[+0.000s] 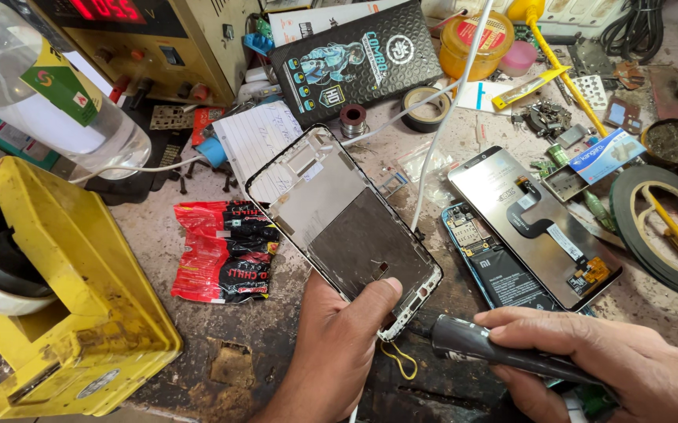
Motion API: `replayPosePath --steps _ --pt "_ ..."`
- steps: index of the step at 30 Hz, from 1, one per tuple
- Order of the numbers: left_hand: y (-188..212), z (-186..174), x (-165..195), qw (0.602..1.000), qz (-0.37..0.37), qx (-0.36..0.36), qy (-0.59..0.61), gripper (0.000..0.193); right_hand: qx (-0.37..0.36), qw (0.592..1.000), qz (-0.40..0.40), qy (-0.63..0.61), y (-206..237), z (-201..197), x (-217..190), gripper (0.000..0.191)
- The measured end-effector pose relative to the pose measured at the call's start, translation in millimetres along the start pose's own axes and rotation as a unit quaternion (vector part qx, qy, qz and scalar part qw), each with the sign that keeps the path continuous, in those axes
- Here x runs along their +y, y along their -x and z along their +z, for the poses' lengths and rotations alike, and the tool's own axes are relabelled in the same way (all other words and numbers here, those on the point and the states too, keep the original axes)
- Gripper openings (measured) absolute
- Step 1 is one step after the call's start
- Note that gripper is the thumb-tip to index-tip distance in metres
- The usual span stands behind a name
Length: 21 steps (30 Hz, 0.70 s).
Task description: The person applies adhesive to the perimeter of a white smartphone frame using a small applicator, then aligns and presses a screen assembly onto the frame. The person holds the frame steady with one hand while applying adhesive with the other, then fits the screen and presses along the edges to secure it.
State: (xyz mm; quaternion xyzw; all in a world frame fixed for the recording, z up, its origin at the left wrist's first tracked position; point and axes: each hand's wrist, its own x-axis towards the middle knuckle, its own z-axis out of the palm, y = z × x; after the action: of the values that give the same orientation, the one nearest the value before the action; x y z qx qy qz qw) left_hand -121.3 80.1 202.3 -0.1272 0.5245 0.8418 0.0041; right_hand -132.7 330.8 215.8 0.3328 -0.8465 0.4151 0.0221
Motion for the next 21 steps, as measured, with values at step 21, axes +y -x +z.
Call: replayPosePath --steps 21 --pt "0 0 -2 1.0 -0.011 0.002 0.012 0.04 0.002 1.0 -0.024 0.002 2 0 1 0.034"
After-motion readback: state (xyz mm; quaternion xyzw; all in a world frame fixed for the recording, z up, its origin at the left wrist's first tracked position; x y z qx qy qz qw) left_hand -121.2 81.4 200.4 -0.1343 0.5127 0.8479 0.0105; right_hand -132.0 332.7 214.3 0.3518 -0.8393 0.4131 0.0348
